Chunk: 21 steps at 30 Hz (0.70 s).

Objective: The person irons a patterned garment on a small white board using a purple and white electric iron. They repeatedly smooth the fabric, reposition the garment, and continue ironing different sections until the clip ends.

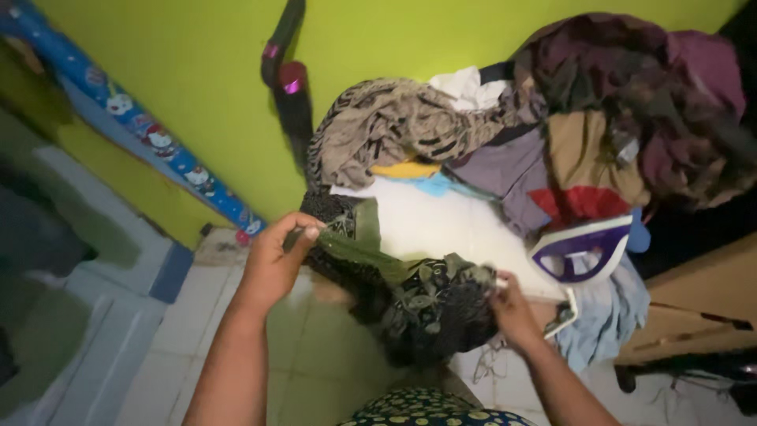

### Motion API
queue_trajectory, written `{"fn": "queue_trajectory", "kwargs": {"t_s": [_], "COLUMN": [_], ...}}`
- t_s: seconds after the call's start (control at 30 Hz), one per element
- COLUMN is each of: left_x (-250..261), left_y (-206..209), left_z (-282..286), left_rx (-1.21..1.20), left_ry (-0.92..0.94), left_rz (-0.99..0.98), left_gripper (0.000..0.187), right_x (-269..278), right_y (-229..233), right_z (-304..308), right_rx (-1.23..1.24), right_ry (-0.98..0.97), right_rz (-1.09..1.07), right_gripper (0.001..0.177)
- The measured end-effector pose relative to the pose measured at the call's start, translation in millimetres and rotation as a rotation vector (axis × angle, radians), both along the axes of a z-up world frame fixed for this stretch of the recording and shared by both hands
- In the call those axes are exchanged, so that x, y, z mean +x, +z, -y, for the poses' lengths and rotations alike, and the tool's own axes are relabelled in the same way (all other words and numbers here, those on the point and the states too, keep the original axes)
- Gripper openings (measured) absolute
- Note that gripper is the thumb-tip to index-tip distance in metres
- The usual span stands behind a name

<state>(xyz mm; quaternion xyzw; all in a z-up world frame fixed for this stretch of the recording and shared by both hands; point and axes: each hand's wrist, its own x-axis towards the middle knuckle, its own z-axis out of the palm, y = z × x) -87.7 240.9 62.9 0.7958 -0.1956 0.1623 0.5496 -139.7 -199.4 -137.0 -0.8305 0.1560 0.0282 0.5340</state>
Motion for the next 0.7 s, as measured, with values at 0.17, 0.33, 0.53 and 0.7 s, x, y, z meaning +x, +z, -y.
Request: {"fn": "queue_trajectory", "kwargs": {"t_s": [0.17,0.33,0.53,0.7], "left_x": [-56.5,-102.5,-125.9,-112.9], "left_y": [11.8,40.5,75.3,75.6], "left_z": [-41.0,-81.9,-108.1,-92.6], "left_rx": [0.025,0.161,0.025,0.126], "left_ry": [-0.058,-0.182,-0.492,-0.393], "left_rz": [-0.317,-0.445,-0.407,-0.430], "left_gripper": [0.007,0.007,0.038,0.013], "right_x": [-43.0,-96.3,-138.3,-136.2], "right_y": [58.7,102.2,145.5,180.2], "right_z": [-21.0,-13.7,6.4,7.3], "right_rx": [-0.039,-0.057,0.527,0.491], "right_ry": [0.035,0.325,0.115,-0.105], "right_rz": [0.019,-0.104,0.130,0.240], "right_gripper": [0.037,0.038,0.024,0.024]}}
